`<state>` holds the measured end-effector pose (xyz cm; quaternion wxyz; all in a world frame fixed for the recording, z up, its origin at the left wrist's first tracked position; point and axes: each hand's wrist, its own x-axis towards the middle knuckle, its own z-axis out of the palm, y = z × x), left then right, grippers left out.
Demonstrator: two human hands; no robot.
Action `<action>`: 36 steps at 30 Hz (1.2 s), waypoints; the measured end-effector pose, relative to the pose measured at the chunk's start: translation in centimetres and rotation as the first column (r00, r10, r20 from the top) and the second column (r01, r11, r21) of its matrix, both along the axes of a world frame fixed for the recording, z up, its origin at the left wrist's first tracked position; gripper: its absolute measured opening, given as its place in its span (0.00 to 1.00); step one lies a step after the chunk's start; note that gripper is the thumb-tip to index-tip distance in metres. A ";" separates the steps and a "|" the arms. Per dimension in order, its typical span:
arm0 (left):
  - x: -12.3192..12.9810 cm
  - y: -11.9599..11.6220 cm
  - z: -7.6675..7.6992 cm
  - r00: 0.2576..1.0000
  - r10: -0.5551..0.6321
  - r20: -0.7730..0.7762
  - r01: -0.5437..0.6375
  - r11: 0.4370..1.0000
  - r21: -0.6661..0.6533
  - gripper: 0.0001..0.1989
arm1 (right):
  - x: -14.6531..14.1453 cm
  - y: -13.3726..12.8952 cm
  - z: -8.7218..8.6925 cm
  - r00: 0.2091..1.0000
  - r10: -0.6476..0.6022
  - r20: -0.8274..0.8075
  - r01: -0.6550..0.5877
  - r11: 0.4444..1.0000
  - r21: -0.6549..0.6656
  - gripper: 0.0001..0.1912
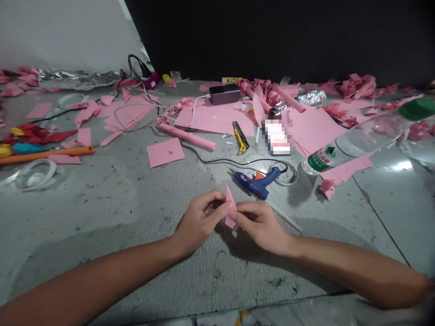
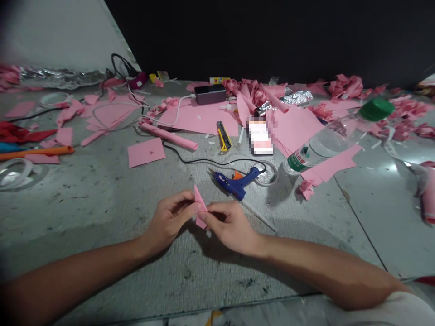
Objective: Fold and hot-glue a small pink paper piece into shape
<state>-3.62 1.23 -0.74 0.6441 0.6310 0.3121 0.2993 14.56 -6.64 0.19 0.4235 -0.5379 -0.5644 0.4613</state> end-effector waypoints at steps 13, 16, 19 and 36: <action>0.3 0.2 -0.3 0.995 0.061 0.083 -0.056 0.996 -0.066 0.08 | -0.2 0.0 -0.3 0.993 -0.090 -0.079 0.088 0.996 -0.026 0.20; 0.5 0.4 -0.3 0.992 0.091 0.087 -0.085 0.993 -0.078 0.08 | -0.2 0.0 -0.5 0.989 -0.098 -0.112 0.094 0.995 -0.046 0.19; 0.7 0.5 -0.2 0.991 0.096 0.091 -0.089 0.993 -0.083 0.07 | -0.2 0.1 -0.7 0.987 -0.101 -0.127 0.093 0.993 -0.068 0.17; 0.9 1.3 -0.3 0.993 0.121 0.013 -0.117 0.981 -0.156 0.14 | 9.5 9.8 5.4 0.505 -0.700 0.505 0.256 0.681 0.687 0.39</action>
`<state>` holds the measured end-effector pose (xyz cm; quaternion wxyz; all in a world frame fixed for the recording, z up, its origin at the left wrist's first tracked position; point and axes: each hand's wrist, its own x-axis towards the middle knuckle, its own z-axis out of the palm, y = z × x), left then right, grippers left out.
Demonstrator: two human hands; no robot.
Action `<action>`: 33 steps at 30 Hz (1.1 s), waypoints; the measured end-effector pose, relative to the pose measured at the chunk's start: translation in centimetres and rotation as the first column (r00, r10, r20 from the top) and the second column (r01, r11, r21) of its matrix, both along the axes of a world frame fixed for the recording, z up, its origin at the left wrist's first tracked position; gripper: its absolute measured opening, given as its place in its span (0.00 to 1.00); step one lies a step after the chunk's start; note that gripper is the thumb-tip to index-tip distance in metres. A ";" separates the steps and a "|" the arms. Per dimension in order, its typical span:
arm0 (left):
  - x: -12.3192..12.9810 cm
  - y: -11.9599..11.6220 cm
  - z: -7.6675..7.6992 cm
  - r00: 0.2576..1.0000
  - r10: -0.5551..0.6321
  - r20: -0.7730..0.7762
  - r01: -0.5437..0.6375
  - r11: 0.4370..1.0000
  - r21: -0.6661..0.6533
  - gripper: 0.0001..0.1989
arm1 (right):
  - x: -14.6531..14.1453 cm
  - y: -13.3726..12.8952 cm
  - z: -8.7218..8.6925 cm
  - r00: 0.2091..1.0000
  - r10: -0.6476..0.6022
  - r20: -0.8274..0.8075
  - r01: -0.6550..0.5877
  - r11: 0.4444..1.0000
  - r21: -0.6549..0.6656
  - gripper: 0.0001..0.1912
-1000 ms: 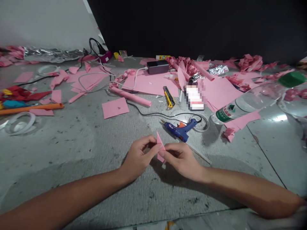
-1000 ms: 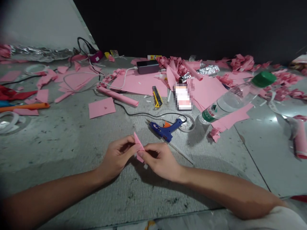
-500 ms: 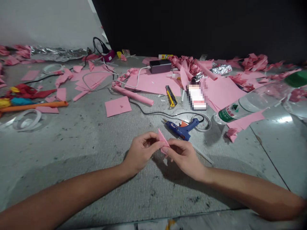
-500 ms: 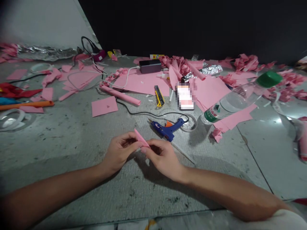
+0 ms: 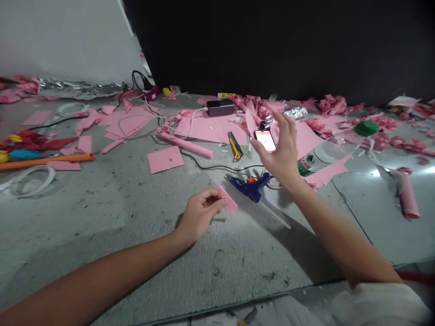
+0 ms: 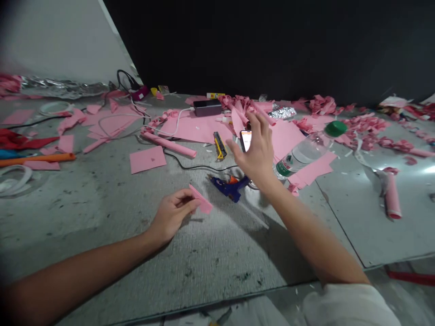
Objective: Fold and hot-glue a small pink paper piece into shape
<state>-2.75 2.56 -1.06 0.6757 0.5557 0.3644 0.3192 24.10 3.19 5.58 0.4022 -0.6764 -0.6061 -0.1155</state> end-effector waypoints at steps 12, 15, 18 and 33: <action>0.1 0.0 -0.6 0.998 -0.016 0.057 0.013 0.999 0.052 0.14 | 6.4 5.9 -4.7 0.925 -0.370 0.083 0.347 0.738 -0.578 0.56; 0.2 0.0 -0.6 0.998 -0.014 0.061 0.011 0.999 0.046 0.15 | 6.6 6.2 -4.9 0.924 -0.374 0.078 0.351 0.750 -0.561 0.55; 0.3 0.0 -0.6 0.998 -0.007 0.065 0.004 0.999 0.041 0.15 | 7.1 6.5 -5.2 0.926 -0.372 0.066 0.346 0.762 -0.548 0.54; 0.1 0.1 -0.4 0.999 0.032 0.029 -0.033 0.998 0.045 0.16 | 7.3 6.4 -4.9 0.943 -0.329 0.054 0.302 0.771 -0.561 0.51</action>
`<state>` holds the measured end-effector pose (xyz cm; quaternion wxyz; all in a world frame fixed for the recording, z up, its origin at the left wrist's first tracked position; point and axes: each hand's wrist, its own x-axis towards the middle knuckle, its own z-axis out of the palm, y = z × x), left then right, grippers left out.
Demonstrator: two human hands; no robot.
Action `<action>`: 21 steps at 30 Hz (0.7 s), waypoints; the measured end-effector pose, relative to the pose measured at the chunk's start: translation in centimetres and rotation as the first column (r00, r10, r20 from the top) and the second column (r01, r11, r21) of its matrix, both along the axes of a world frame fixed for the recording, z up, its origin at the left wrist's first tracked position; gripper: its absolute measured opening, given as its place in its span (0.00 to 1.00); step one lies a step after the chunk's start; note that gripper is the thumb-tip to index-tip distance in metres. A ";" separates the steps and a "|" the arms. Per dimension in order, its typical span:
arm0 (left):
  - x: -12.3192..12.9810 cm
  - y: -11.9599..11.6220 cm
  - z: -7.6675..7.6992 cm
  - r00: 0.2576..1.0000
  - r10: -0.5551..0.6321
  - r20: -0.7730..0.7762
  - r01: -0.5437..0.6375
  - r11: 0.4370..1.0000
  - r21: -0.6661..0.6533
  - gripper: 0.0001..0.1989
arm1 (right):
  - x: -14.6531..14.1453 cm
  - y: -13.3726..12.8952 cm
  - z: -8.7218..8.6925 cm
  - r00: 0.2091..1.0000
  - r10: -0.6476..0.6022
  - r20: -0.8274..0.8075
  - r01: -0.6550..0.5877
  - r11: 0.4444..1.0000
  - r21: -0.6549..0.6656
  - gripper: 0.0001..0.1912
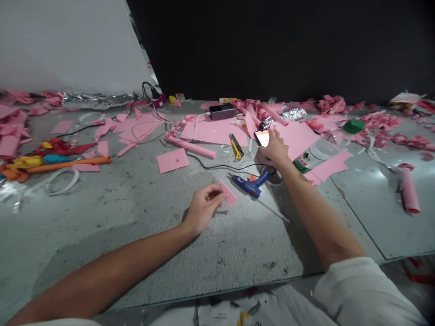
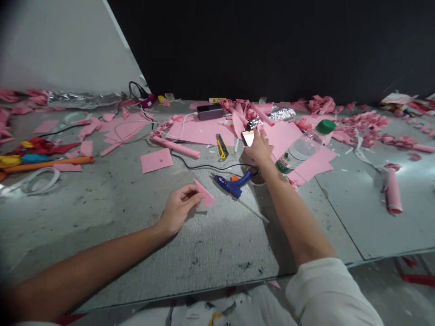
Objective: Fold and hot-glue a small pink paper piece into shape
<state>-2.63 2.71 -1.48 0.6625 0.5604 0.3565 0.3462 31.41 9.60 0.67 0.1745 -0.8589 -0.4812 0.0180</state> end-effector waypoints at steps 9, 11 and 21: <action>-0.1 -0.3 0.5 0.996 0.072 0.053 -0.073 0.997 0.013 0.13 | -9.6 -9.9 3.7 0.878 0.478 -0.032 -0.361 0.704 0.612 0.16; -0.1 -0.6 0.8 0.994 0.091 0.063 -0.093 0.995 0.024 0.12 | -12.8 -12.9 2.9 0.783 0.578 -0.229 -0.338 0.705 0.623 0.12; -0.1 -1.2 0.8 0.998 -0.021 -0.061 0.024 0.999 0.042 0.13 | -17.3 -15.4 -2.1 0.304 0.499 -0.811 -0.124 0.865 0.486 0.18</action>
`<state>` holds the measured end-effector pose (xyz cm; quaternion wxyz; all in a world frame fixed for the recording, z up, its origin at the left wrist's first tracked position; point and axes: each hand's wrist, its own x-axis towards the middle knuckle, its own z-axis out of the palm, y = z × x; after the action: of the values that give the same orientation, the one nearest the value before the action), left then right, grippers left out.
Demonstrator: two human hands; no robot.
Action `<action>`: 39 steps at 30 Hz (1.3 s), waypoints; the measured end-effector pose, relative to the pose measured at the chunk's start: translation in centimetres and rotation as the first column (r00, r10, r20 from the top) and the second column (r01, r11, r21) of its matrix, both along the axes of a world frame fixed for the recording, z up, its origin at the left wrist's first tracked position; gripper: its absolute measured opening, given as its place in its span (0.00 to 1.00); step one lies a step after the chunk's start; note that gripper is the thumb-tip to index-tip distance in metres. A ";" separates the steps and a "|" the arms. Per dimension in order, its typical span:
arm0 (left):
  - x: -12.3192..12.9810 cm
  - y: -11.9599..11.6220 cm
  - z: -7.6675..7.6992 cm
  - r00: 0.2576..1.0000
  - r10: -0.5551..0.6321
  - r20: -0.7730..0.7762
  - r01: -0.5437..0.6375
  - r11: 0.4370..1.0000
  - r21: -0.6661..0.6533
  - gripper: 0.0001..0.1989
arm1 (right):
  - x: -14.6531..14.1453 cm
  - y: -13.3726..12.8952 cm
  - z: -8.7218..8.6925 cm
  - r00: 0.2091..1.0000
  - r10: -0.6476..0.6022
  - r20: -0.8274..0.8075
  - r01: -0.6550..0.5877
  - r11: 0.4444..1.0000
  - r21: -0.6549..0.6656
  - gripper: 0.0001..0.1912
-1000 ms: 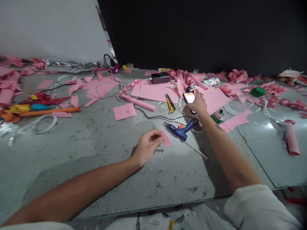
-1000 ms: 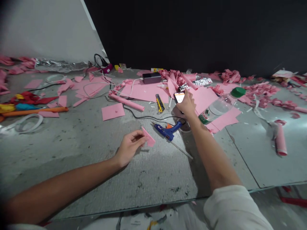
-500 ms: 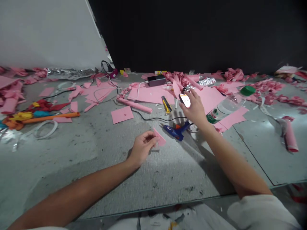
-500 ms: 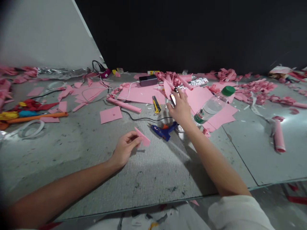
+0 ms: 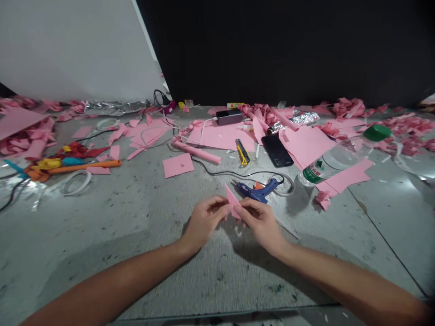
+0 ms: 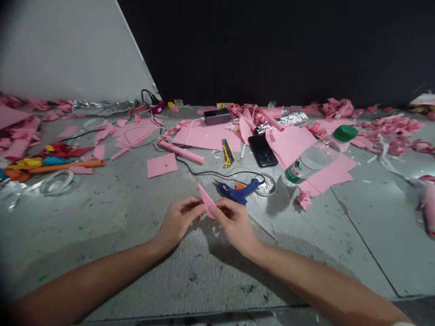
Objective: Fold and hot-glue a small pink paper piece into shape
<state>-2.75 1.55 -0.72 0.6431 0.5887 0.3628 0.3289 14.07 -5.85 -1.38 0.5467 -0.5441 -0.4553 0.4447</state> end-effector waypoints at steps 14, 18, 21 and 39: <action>-1.9 -0.9 0.3 0.967 -0.173 -0.190 0.234 0.898 0.373 0.13 | 1.0 -0.8 0.7 0.983 0.168 0.070 -0.171 0.984 0.053 0.13; -1.8 -0.8 0.4 0.989 -0.091 -0.116 0.121 0.950 0.287 0.11 | 1.2 -0.9 1.0 0.958 0.242 0.155 -0.251 0.967 0.042 0.16; -1.8 -0.8 0.4 0.990 -0.107 -0.092 0.129 0.953 0.275 0.12 | 1.3 -0.8 1.3 0.935 0.297 0.192 -0.308 0.951 0.028 0.15; -1.7 -1.1 0.4 0.985 -0.155 -0.081 0.172 0.946 0.275 0.14 | 1.0 -0.8 2.2 0.892 0.400 0.209 -0.409 0.913 0.000 0.24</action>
<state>-4.48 0.48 -0.35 0.5675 0.7112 0.2810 0.3053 15.05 -6.62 0.80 0.4044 -0.4681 -0.6218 0.4804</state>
